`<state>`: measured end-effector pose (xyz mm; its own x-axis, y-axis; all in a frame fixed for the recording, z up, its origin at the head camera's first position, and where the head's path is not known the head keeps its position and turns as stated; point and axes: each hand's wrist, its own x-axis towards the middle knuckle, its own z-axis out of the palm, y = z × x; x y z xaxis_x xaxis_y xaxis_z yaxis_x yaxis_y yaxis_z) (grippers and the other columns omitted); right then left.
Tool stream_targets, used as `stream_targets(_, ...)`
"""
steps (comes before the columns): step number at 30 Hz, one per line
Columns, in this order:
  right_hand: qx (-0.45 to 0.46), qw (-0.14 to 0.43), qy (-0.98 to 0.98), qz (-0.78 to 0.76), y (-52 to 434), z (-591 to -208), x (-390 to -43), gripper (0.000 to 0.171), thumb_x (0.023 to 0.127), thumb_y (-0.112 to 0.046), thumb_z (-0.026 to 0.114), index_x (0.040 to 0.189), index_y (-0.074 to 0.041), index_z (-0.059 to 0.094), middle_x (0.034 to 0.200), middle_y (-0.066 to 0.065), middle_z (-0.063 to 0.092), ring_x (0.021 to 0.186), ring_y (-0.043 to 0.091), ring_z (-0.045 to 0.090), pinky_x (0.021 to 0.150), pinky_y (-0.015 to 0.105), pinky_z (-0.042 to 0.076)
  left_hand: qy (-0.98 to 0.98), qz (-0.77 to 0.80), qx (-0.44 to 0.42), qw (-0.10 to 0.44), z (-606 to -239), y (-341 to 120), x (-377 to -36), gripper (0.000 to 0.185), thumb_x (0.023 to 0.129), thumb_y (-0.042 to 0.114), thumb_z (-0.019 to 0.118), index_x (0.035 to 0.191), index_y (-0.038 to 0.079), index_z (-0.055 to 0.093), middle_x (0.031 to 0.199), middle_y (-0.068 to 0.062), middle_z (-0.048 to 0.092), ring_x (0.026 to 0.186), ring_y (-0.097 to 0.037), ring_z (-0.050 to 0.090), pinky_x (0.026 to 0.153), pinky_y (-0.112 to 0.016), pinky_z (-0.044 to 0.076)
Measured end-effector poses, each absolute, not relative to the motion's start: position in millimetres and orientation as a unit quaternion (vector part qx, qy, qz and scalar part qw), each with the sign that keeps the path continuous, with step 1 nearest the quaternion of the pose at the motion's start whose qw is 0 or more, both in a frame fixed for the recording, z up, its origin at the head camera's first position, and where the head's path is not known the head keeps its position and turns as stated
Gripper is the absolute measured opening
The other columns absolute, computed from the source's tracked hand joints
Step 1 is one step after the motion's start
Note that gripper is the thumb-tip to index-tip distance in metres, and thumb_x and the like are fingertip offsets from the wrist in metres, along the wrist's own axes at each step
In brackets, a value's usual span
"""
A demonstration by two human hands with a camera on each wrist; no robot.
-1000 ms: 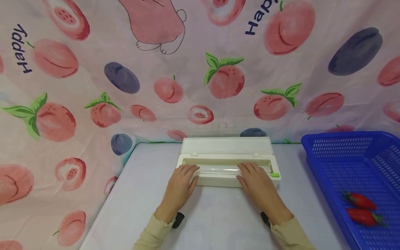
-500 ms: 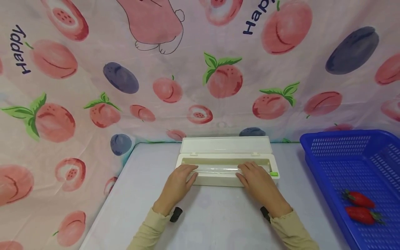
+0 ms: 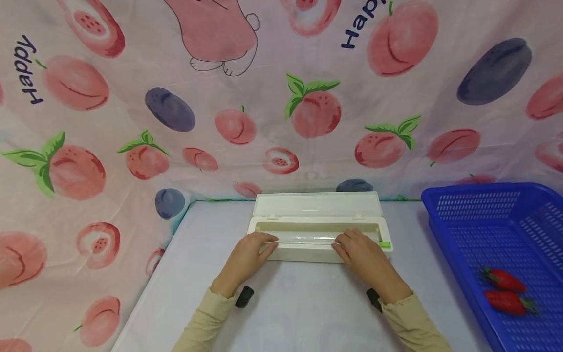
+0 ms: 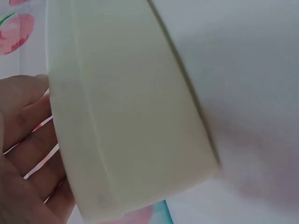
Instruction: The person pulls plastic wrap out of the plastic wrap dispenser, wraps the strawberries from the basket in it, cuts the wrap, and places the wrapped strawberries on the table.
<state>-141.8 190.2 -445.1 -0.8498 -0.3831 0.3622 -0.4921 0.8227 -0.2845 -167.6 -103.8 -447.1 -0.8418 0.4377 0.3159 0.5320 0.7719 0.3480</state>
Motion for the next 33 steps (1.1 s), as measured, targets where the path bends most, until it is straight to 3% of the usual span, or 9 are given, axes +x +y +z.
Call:
stream_targets(6, 0.224, 0.119, -0.943, 0.215, 195, -445, -143, 0.008, 0.095, -0.017, 0.067, 0.092, -0.010, 0.072, 0.089, -0.001, 0.065, 0.087, 0.018, 0.062, 0.076, 0.038, 0.054, -0.929, -0.262, -0.258, 0.028, -439, -111, -171, 0.021, 0.096, 0.021, 0.066, 0.113, 0.010, 0.074, 0.112, -0.001, 0.074, 0.109, -0.018, 0.067, 0.096, -0.035, 0.052)
stream_targets(11, 0.215, 0.099, -0.938, 0.254, 197, -442, -146, 0.005, 0.092, -0.016, 0.070, 0.091, -0.012, 0.071, 0.085, -0.004, 0.064, 0.081, 0.012, 0.060, 0.070, 0.034, 0.053, -0.919, -0.298, -0.259, 0.001, -436, -114, -174, 0.021, 0.094, 0.016, 0.068, 0.113, 0.009, 0.074, 0.112, -0.002, 0.074, 0.108, -0.018, 0.067, 0.094, -0.034, 0.054)
stream_targets(25, 0.225, 0.130, -0.925, 0.276, 198, -443, -148, 0.006, 0.088, -0.016, 0.075, 0.090, -0.010, 0.073, 0.086, -0.006, 0.064, 0.081, 0.014, 0.064, 0.071, 0.034, 0.055, -0.904, -0.352, -0.241, 0.020, -436, -116, -180, 0.015, 0.086, 0.013, 0.076, 0.100, 0.009, 0.079, 0.097, -0.001, 0.077, 0.093, -0.014, 0.072, 0.085, -0.029, 0.057)
stream_targets(33, 0.199, 0.104, -0.927, 0.300, 200, -441, -151, 0.004, 0.092, -0.013, 0.071, 0.091, -0.013, 0.075, 0.086, -0.006, 0.063, 0.081, 0.011, 0.061, 0.069, 0.033, 0.053, -0.907, -0.341, -0.242, 0.050, -437, -114, -184, 0.011, 0.088, 0.015, 0.074, 0.096, 0.010, 0.080, 0.094, 0.000, 0.077, 0.091, -0.012, 0.072, 0.082, -0.026, 0.057)
